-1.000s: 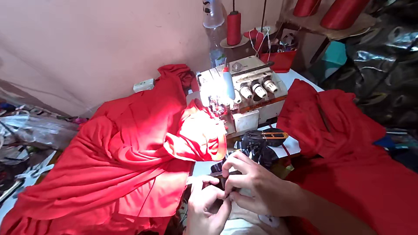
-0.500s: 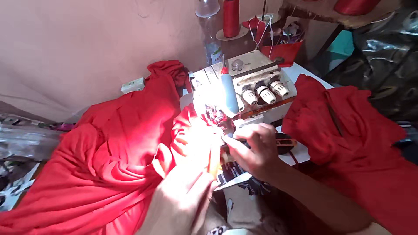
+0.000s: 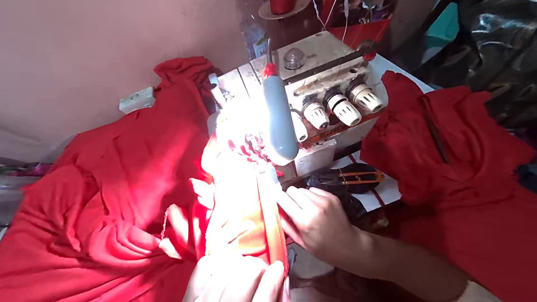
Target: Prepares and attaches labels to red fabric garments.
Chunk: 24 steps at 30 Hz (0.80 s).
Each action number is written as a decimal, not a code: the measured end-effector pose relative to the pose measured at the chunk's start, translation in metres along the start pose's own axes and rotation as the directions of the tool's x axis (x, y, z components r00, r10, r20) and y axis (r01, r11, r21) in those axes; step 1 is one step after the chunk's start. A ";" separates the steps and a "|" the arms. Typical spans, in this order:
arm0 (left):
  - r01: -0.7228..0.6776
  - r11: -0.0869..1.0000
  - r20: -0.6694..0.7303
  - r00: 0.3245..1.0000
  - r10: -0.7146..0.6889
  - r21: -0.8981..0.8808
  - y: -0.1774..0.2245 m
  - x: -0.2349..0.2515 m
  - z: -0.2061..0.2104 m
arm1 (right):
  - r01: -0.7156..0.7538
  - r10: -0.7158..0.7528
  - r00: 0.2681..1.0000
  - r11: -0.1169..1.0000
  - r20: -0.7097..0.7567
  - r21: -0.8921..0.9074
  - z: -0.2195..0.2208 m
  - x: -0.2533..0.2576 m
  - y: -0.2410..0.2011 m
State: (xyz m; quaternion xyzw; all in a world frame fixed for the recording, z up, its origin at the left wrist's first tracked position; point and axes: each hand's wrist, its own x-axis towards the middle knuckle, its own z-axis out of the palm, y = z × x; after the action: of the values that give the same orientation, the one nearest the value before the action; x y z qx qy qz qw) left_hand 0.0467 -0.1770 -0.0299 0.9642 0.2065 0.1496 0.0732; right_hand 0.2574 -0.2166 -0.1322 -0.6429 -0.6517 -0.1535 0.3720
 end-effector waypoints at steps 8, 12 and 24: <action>-0.062 0.996 -0.102 0.993 0.056 -0.057 0.028 0.025 -0.005 | -0.001 0.000 0.998 1.000 0.059 0.027 0.003 0.004 0.001; -0.070 0.996 -0.138 0.989 0.061 -0.063 0.029 0.023 -0.001 | -0.009 0.007 0.999 0.999 0.049 0.051 0.006 0.004 0.000; -0.093 0.994 -0.094 0.992 0.088 -0.053 0.031 0.028 0.003 | -0.004 0.001 0.998 0.999 0.070 0.044 0.006 0.006 0.000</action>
State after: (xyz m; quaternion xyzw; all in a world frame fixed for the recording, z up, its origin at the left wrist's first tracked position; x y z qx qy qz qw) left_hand 0.0835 -0.1937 -0.0188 0.9621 0.1614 0.2027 0.0847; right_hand 0.2563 -0.2086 -0.1321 -0.6402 -0.6668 -0.1161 0.3635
